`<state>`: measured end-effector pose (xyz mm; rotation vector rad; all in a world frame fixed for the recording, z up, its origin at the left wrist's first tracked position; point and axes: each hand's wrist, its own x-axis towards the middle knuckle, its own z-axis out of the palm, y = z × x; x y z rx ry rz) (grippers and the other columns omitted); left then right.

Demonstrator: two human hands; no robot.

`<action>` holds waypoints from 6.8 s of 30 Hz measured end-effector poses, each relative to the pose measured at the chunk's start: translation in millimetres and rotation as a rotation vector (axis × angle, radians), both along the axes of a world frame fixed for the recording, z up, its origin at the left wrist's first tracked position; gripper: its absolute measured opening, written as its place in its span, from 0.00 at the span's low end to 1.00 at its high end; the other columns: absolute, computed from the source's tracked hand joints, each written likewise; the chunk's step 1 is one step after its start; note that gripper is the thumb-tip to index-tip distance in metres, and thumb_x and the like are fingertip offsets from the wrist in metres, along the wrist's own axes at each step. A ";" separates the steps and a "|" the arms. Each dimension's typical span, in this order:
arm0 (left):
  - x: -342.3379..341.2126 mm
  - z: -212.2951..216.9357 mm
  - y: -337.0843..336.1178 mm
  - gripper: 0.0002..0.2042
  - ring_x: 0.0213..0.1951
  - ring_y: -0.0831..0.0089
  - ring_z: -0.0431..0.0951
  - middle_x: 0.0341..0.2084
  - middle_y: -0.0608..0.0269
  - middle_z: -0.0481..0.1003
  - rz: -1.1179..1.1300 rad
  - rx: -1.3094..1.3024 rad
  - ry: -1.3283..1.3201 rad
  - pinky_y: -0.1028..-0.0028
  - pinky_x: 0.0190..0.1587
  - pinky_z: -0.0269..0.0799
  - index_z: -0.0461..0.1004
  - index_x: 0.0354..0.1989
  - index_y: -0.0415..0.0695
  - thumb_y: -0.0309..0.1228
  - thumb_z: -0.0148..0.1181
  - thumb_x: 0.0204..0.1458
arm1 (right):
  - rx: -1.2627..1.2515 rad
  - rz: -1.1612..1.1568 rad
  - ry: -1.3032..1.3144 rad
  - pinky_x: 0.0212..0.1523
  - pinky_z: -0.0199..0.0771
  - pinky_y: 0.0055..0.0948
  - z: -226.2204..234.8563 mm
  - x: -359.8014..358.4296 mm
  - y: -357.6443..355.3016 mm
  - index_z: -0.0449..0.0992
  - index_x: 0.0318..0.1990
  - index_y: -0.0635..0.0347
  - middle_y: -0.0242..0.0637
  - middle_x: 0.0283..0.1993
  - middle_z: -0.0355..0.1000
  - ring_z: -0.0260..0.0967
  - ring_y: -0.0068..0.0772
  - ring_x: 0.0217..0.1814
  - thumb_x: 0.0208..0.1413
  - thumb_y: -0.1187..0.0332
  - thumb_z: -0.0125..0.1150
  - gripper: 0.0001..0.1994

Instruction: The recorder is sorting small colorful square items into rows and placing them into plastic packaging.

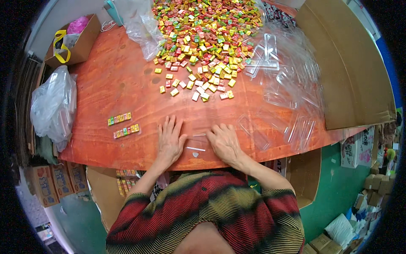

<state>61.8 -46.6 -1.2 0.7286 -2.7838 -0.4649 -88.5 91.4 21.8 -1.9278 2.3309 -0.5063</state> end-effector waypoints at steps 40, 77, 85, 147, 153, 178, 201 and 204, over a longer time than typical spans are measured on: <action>-60.6 -4.2 -90.5 0.16 0.38 0.56 0.69 0.34 0.53 0.66 -0.141 0.308 0.316 0.64 0.39 0.67 0.67 0.41 0.40 0.22 0.59 0.41 | -0.258 -0.138 -0.153 0.37 0.67 0.40 -22.3 -19.3 -123.4 0.68 0.35 0.66 0.48 0.33 0.65 0.65 0.48 0.38 0.46 0.71 0.55 0.09; -35.1 12.9 -87.4 0.19 0.39 0.58 0.71 0.35 0.53 0.66 -0.040 0.303 0.151 0.67 0.41 0.68 0.67 0.44 0.38 0.24 0.61 0.41 | -0.165 -0.324 -0.252 0.31 0.68 0.43 -3.7 -11.6 -119.6 0.68 0.38 0.62 0.45 0.36 0.64 0.67 0.46 0.34 0.51 0.69 0.50 0.09; -55.0 2.2 -79.2 0.25 0.39 0.56 0.68 0.33 0.53 0.65 -0.114 0.264 0.238 0.63 0.41 0.66 0.68 0.46 0.42 0.31 0.65 0.36 | -0.130 -0.188 -0.129 0.31 0.68 0.38 -17.4 -23.7 -105.6 0.70 0.38 0.60 0.42 0.34 0.65 0.67 0.45 0.34 0.48 0.71 0.54 0.09; -77.1 11.8 -58.3 0.19 0.32 0.61 0.70 0.27 0.58 0.65 -0.203 0.073 0.161 0.65 0.33 0.67 0.73 0.44 0.53 0.30 0.63 0.39 | -0.062 -0.318 -0.167 0.31 0.68 0.41 0.3 -49.1 -53.6 0.68 0.44 0.56 0.43 0.36 0.64 0.68 0.47 0.36 0.47 0.63 0.59 0.16; -76.7 8.5 -59.4 0.17 0.31 0.61 0.70 0.27 0.58 0.65 -0.199 0.069 0.176 0.65 0.33 0.67 0.74 0.42 0.51 0.30 0.63 0.39 | -0.058 -0.376 -0.149 0.31 0.68 0.39 -9.7 -60.1 -52.6 0.70 0.43 0.53 0.42 0.36 0.64 0.68 0.46 0.35 0.47 0.65 0.58 0.14; -76.8 2.9 -57.8 0.17 0.31 0.61 0.70 0.27 0.59 0.65 -0.170 0.056 0.194 0.65 0.32 0.66 0.74 0.41 0.52 0.32 0.64 0.38 | -0.249 -0.373 0.095 0.22 0.67 0.39 2.4 -83.2 -92.4 0.68 0.27 0.63 0.45 0.25 0.66 0.67 0.46 0.24 0.52 0.64 0.52 0.11; -74.4 2.7 -59.3 0.18 0.31 0.61 0.70 0.27 0.58 0.65 -0.194 0.047 0.193 0.64 0.32 0.66 0.73 0.43 0.54 0.30 0.63 0.39 | -0.080 -0.237 -0.098 0.36 0.67 0.36 -0.4 -52.9 -43.6 0.69 0.46 0.56 0.41 0.38 0.64 0.64 0.43 0.40 0.48 0.69 0.56 0.15; -74.9 7.6 -59.1 0.18 0.31 0.61 0.70 0.27 0.58 0.65 -0.211 0.072 0.196 0.65 0.33 0.66 0.73 0.43 0.53 0.30 0.63 0.39 | -0.136 -0.222 -0.050 0.38 0.67 0.35 -2.6 -58.7 -43.0 0.68 0.46 0.58 0.41 0.41 0.65 0.65 0.43 0.42 0.47 0.69 0.58 0.17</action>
